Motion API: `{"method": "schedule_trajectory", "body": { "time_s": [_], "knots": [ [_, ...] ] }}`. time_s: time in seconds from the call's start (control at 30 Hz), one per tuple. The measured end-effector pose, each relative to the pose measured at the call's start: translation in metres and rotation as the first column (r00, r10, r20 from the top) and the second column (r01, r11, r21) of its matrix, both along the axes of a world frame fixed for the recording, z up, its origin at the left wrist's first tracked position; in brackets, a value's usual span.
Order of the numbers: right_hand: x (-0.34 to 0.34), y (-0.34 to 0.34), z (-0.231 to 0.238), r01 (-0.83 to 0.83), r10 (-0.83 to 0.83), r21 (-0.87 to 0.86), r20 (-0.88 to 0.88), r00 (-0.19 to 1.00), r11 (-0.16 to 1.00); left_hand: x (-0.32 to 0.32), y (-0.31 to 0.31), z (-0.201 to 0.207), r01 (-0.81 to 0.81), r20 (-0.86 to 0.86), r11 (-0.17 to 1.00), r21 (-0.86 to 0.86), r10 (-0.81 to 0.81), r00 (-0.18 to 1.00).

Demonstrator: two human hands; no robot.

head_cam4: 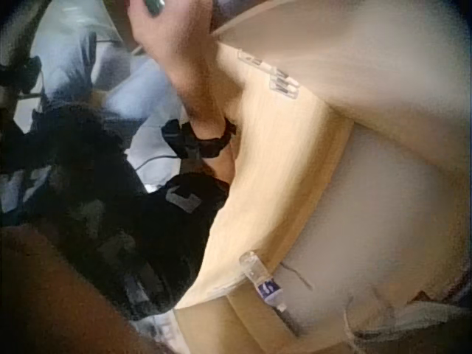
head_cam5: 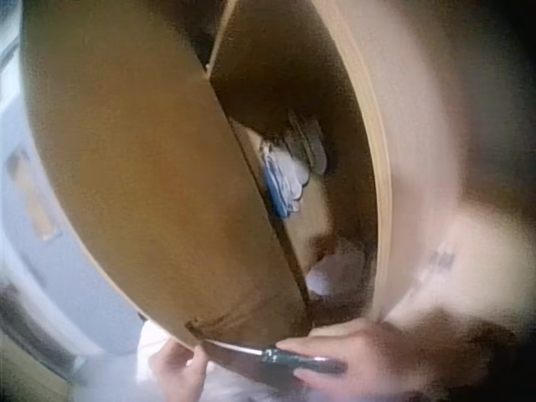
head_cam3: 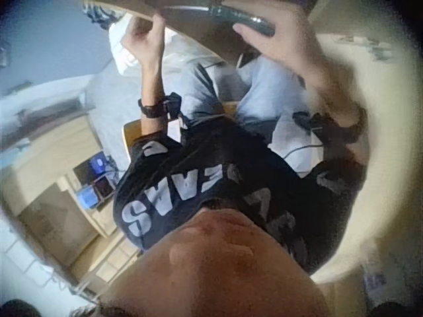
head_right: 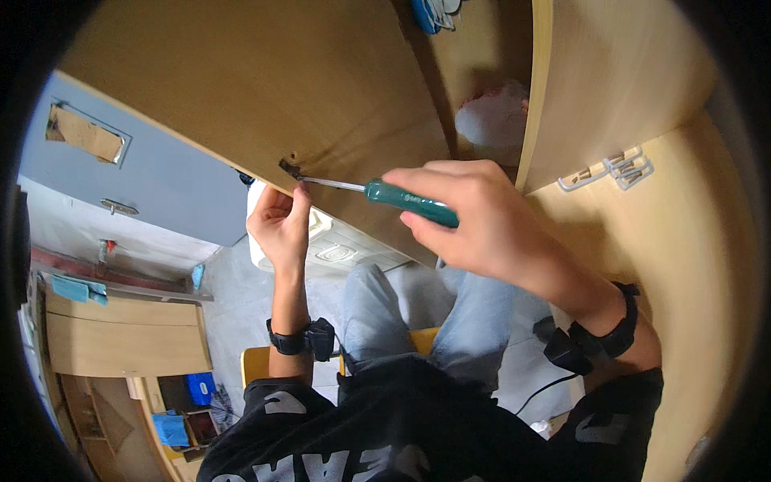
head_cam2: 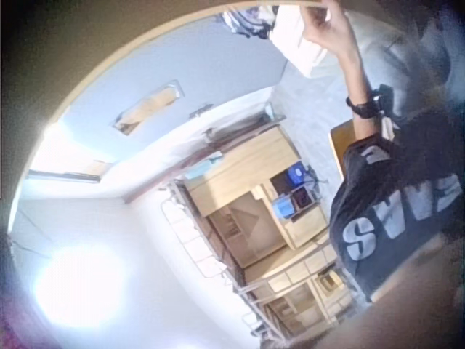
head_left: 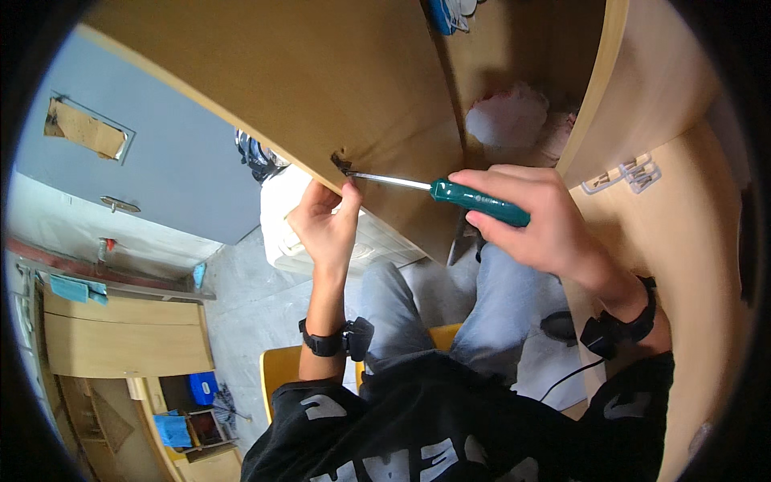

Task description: The person uses a screwdriver to loosen a screw from a cabinet door hinge and then removes the door from the cabinet frame.

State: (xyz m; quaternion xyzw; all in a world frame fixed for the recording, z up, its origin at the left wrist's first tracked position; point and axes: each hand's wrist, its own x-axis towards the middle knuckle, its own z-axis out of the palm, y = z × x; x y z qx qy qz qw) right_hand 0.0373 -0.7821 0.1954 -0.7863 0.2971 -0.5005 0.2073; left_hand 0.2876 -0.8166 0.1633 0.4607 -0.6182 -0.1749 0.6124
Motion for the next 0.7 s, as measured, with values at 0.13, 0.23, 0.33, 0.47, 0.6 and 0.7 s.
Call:
{"method": "schedule_trajectory", "body": {
  "time_s": [0.13, 0.23, 0.33, 0.47, 0.6, 0.7],
  "knots": [
    [0.002, 0.009, -0.002, 0.052, -0.104, -0.208, -0.248, 0.963, 0.977, 0.003, 0.001, 0.003, -0.002, 0.047, 1.0, -0.006, 0.002, 0.999],
    [0.001, 0.006, -0.002, -0.093, 0.076, 0.144, 0.118, 0.99, 0.985, -0.002, 0.001, 0.003, -0.03, 0.087, 0.999, 0.036, 0.027, 0.996],
    [-0.013, 0.003, 0.021, -0.424, -0.03, 0.725, 0.522, 0.853, 0.543, -0.005, 0.003, 0.001, -0.014, 0.079, 1.0, 0.008, 0.013, 0.997],
    [-0.004, 0.006, 0.014, -0.557, -0.258, 0.729, 0.671, 0.695, 0.397, -0.006, 0.005, 0.001, 0.01, 0.061, 1.0, -0.024, -0.008, 0.998],
    [-0.019, 0.0, 0.008, -0.568, -0.168, 0.815, 0.579, 0.797, 0.117, -0.003, 0.006, 0.002, -0.029, 0.079, 0.999, 0.014, 0.028, 0.996],
    [-0.017, -0.003, 0.007, -0.491, -0.043, 0.832, 0.518, 0.854, 0.259, -0.002, 0.003, 0.001, -0.007, 0.039, 1.0, 0.017, 0.007, 0.999]
  ]
}}
